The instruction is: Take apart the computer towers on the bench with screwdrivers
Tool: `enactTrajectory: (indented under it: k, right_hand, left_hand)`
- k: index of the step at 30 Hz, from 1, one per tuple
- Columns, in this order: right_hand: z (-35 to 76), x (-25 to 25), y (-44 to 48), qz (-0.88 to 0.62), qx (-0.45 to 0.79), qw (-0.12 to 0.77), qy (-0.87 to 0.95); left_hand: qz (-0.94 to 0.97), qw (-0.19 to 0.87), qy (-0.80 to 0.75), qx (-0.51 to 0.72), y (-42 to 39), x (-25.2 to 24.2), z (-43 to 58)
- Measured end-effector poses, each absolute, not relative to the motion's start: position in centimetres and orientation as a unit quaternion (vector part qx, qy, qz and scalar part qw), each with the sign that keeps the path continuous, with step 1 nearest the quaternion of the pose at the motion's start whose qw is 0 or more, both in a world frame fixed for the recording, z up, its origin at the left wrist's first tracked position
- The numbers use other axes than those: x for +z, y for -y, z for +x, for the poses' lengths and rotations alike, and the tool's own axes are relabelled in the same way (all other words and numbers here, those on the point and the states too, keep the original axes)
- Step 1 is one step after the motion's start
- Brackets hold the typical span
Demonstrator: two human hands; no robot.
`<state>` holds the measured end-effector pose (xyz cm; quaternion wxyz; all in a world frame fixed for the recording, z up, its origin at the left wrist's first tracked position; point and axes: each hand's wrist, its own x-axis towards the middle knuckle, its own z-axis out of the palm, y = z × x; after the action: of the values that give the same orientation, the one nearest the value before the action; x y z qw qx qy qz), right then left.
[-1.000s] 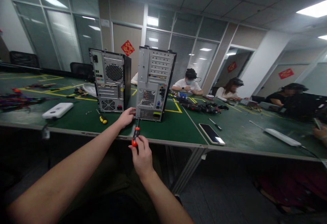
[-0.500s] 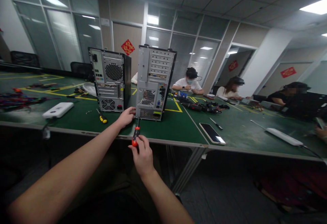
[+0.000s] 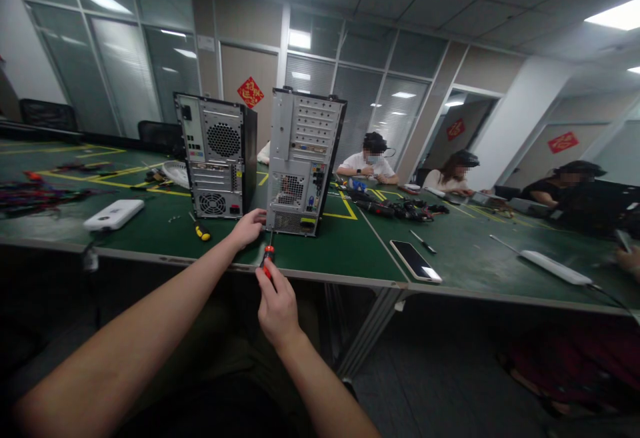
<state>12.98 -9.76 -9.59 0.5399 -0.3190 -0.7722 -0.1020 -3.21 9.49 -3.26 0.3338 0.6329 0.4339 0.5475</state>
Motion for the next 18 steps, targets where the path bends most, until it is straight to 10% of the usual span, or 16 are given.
enactTrajectory:
  k: [18]
  right_hand:
    - [12.89,-8.87,10.31,-0.332,-0.124,0.514,0.781]
  left_hand:
    - [0.639,0.337,-0.439,0.534,-9.14,-2.98,-3.25]
